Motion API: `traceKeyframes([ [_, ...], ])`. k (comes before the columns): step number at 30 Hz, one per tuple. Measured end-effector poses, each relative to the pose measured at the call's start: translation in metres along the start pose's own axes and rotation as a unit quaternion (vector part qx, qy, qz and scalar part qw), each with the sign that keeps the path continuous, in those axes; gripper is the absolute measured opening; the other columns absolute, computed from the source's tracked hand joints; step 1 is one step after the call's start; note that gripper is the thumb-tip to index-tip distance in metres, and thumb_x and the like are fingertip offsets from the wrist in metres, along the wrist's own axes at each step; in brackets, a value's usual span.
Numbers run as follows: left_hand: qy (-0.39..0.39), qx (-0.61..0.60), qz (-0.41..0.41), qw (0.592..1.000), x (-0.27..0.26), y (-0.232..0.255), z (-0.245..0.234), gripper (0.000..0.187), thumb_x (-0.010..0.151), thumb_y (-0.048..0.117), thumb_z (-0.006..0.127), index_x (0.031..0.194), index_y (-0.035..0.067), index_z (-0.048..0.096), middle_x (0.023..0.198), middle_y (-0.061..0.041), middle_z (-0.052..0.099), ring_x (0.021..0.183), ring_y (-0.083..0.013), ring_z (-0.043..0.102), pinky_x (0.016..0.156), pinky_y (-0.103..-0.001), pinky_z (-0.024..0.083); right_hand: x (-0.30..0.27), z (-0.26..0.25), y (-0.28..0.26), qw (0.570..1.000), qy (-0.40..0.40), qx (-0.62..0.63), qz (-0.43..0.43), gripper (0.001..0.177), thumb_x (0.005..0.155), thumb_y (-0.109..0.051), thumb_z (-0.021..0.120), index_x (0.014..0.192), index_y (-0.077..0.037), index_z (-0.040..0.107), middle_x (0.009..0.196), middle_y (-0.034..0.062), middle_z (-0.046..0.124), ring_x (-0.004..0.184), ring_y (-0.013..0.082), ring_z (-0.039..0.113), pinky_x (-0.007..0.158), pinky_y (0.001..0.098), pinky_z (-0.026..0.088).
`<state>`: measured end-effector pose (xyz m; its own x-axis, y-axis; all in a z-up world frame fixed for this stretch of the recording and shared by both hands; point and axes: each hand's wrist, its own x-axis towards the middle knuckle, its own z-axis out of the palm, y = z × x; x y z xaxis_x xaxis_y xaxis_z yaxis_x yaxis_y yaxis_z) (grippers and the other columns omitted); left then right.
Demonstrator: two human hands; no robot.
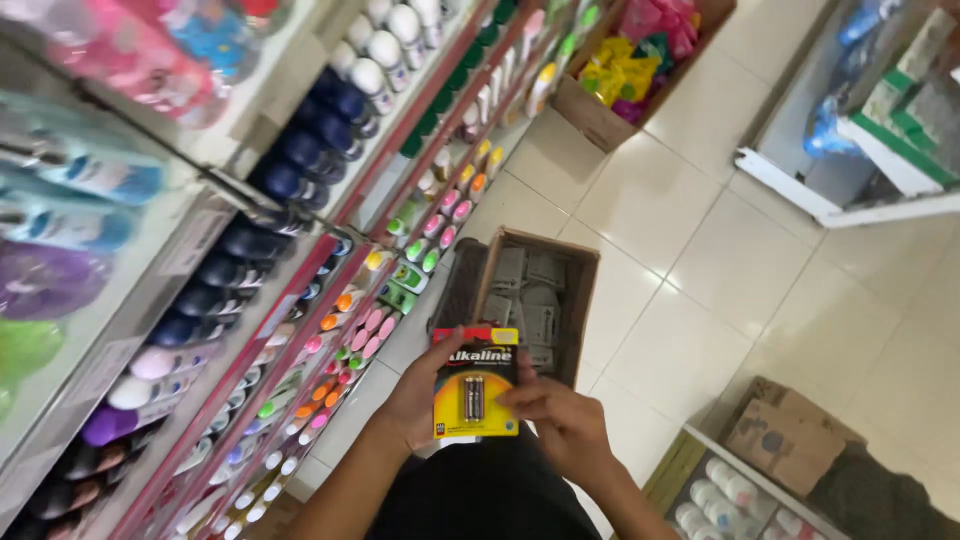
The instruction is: Picking up battery packs from a floor box and wiping them with a cloth before placing them on a display hook.
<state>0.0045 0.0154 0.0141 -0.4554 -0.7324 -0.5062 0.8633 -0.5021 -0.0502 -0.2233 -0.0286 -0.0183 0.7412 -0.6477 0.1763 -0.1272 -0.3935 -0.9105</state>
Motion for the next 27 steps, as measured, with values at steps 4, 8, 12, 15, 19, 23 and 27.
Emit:
traceKeyframes([
  [4,0.076,-0.096,0.24,0.963,-0.057,0.003,0.014,0.071,0.102,0.059,0.046,0.134,-0.004,0.057,0.118,-0.019,0.069,0.11,-0.0314,0.067,0.1,-0.05,0.053,0.023,0.044,0.042,0.969,0.11,0.122,0.184,0.03,0.089,0.007,0.062,0.117,0.0,0.055,0.123,0.0227,0.069,0.115,0.0324,0.07,0.093,0.0381,0.06],
  [8,0.117,-0.115,0.335,0.928,-0.114,0.0,0.023,0.067,0.093,0.055,0.047,0.13,0.001,0.06,0.117,-0.016,0.072,0.106,-0.0311,0.069,0.092,-0.052,0.056,0.015,0.107,0.105,0.97,0.048,-0.238,0.013,0.127,0.051,-0.029,0.092,0.151,0.008,0.025,0.131,0.0465,0.054,0.113,0.0573,0.056,0.096,0.0548,0.049],
  [12,0.107,-0.152,0.363,0.913,-0.158,-0.014,0.028,0.063,0.099,0.056,0.046,0.135,0.005,0.059,0.118,-0.016,0.07,0.104,-0.0301,0.069,0.093,-0.047,0.056,0.022,0.104,0.109,0.914,-0.158,-0.164,0.337,0.119,0.07,-0.019,0.086,0.159,-0.005,0.009,0.113,0.0285,0.068,0.105,0.0474,0.066,0.089,0.0498,0.054],
  [15,0.013,-0.076,0.418,0.905,-0.188,-0.026,0.03,0.075,0.096,0.064,0.04,0.138,0.004,0.057,0.125,-0.015,0.073,0.099,-0.0283,0.068,0.089,-0.043,0.055,0.023,0.095,0.152,0.937,-0.133,-0.22,0.237,0.062,0.087,-0.025,0.078,0.138,-0.004,0.05,0.107,0.0246,0.074,0.098,0.0421,0.072,0.084,0.0472,0.056],
  [19,-0.048,0.043,0.472,0.879,-0.197,-0.056,-0.026,0.081,0.114,0.064,0.036,0.153,-0.006,0.048,0.129,-0.021,0.062,0.106,-0.0277,0.063,0.094,-0.042,0.05,0.057,0.082,0.001,0.942,-0.065,0.105,0.311,0.051,0.088,-0.009,0.071,0.137,-0.004,0.056,0.104,0.0146,0.075,0.088,0.0204,0.07,0.076,0.0337,0.056],
  [23,0.018,0.346,0.572,0.744,-0.258,-0.078,0.035,0.081,0.11,0.063,0.029,0.168,0.008,0.013,0.169,-0.012,0.029,0.151,-0.0222,0.037,0.124,-0.039,0.029,0.05,0.089,-0.135,0.972,-0.065,0.219,0.051,0.064,0.092,-0.007,0.075,0.144,-0.002,0.038,0.135,0.0194,0.051,0.123,0.0234,0.055,0.101,0.0367,0.049],
  [27,0.196,0.498,0.616,0.579,-0.27,-0.107,0.024,0.077,0.112,0.058,0.025,0.166,0.006,0.011,0.173,-0.02,0.02,0.161,-0.0314,0.013,0.129,-0.045,0.013,0.039,0.172,-0.304,0.914,-0.104,0.337,-0.2,0.073,0.097,-0.036,0.073,0.153,-0.012,0.033,0.162,0.0165,0.027,0.149,0.0314,0.035,0.122,0.0454,0.03],
])
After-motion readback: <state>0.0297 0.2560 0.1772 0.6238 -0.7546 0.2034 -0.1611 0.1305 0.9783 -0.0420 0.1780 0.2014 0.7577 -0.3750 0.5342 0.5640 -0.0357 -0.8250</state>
